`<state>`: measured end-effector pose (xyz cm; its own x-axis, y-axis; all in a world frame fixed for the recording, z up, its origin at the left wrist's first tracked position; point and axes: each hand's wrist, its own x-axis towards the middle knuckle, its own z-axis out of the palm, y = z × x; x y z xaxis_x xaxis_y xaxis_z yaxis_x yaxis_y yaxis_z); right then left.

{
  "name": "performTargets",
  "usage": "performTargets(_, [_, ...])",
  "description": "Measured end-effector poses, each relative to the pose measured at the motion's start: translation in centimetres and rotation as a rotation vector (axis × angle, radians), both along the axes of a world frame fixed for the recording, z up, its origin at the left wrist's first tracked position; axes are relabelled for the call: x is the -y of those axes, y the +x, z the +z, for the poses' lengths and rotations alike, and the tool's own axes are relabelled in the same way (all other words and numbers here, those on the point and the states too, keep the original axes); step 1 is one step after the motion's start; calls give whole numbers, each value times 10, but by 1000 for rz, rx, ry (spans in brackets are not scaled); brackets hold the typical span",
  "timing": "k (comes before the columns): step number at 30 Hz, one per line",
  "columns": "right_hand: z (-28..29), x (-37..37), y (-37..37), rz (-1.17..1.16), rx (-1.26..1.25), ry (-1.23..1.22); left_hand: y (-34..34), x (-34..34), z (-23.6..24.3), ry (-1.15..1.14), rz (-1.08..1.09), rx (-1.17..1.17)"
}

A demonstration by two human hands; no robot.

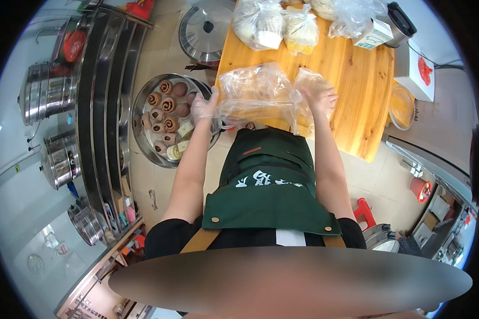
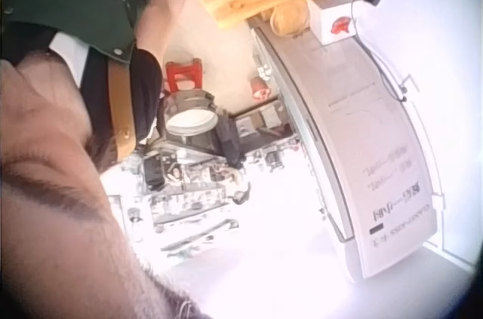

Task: Placing various types of filled and shaped steamed buns into a steamer tray.

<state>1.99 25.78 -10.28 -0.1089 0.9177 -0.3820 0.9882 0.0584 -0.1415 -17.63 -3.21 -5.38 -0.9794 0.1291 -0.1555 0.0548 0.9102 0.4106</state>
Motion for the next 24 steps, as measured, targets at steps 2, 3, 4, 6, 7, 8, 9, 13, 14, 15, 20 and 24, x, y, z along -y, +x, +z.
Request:
performTargets(2, [7,14,-17,-4,45,47,8,-3,2,-27,77,188])
performTargets(3, [3,15,-17,21,40,42,6,4,-12,-30,102,183])
performTargets(4, [-3,7,-13,52,-65,27,0,14,-37,78,79,333])
performTargets(6, [-16,-7,13,114,-318,177,9,5,-56,187,39,511])
performTargets(7, [-18,-20,34,103,-297,183,23,-13,-41,105,-57,449])
performTargets(8, [-15,-33,42,104,-388,128,34,-21,-25,25,-131,369])
performTargets(9, [-8,-40,46,106,-482,69,41,-24,-15,26,-120,369])
performTargets(13, [54,-37,22,-36,-1179,-449,60,-9,6,51,-153,235])
performTargets(14, [73,-26,9,-109,-1292,-682,63,-5,7,115,-159,187])
performTargets(15, [82,-15,-1,-188,-1393,-916,65,-3,9,114,-156,190])
performTargets(20, [0,7,-32,396,-875,-416,66,2,-18,257,-118,305])
performTargets(24, [-36,18,-38,372,-380,-475,67,-14,-7,325,-163,400])
